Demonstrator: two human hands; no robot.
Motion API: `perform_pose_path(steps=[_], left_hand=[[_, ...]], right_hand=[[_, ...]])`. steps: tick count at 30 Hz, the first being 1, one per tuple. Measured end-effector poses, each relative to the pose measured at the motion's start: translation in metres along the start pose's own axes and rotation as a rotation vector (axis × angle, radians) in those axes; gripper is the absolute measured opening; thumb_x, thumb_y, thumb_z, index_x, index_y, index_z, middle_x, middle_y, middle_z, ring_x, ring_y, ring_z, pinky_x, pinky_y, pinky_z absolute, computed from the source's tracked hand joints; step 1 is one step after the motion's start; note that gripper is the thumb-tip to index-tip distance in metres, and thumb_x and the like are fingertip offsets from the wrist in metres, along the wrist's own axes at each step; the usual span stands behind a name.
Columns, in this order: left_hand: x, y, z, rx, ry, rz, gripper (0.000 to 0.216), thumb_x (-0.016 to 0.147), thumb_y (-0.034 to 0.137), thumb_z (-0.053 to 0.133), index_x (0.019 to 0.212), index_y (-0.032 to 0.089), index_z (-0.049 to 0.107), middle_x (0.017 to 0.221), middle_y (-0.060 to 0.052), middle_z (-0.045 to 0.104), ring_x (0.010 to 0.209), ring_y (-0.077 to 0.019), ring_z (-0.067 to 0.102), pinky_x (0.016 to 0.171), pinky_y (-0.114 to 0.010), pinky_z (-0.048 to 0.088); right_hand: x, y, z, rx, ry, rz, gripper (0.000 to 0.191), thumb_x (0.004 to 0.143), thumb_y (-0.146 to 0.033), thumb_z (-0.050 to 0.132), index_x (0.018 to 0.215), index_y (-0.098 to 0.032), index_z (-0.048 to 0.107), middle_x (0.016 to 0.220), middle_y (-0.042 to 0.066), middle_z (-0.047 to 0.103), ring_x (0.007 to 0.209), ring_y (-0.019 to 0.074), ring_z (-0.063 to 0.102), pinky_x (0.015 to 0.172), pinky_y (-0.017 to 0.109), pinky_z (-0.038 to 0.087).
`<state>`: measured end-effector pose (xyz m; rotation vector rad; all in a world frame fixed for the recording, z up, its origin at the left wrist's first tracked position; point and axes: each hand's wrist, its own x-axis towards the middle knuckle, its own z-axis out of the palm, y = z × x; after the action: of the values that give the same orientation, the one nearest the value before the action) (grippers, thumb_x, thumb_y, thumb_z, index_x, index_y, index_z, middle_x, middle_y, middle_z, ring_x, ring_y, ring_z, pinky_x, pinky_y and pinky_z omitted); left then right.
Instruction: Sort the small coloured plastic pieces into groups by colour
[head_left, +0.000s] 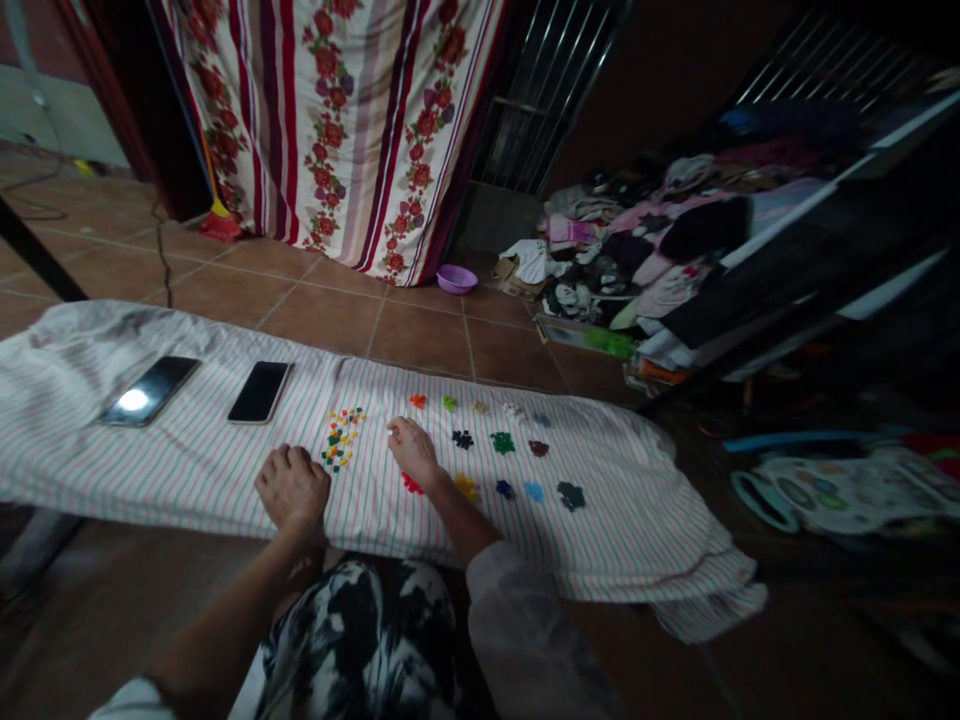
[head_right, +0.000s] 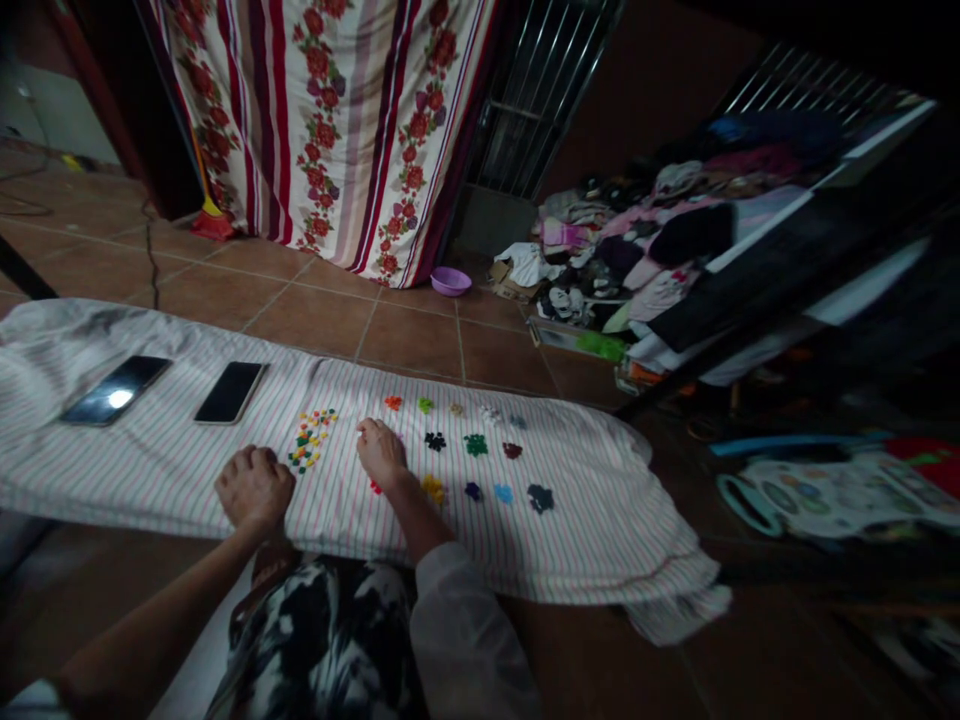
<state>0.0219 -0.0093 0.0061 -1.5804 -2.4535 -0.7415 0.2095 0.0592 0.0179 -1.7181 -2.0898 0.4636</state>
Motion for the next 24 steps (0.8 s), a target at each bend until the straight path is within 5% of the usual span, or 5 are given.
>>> perform_pose_path(steps=[24], left_hand=[[-0.001, 0.003, -0.003, 0.018, -0.018, -0.027, 0.026, 0.082, 0.027, 0.042, 0.098, 0.015, 0.059, 0.111, -0.015, 0.058, 0.108, -0.0294, 0.048, 0.088, -0.042, 0.033]], right_hand=[[-0.027, 0.110, -0.067, -0.052, 0.243, 0.197, 0.028, 0.081, -0.011, 0.048, 0.097, -0.020, 0.068, 0.090, 0.004, 0.065, 0.081, 0.0148, 0.058, 0.077, 0.024, 0.042]])
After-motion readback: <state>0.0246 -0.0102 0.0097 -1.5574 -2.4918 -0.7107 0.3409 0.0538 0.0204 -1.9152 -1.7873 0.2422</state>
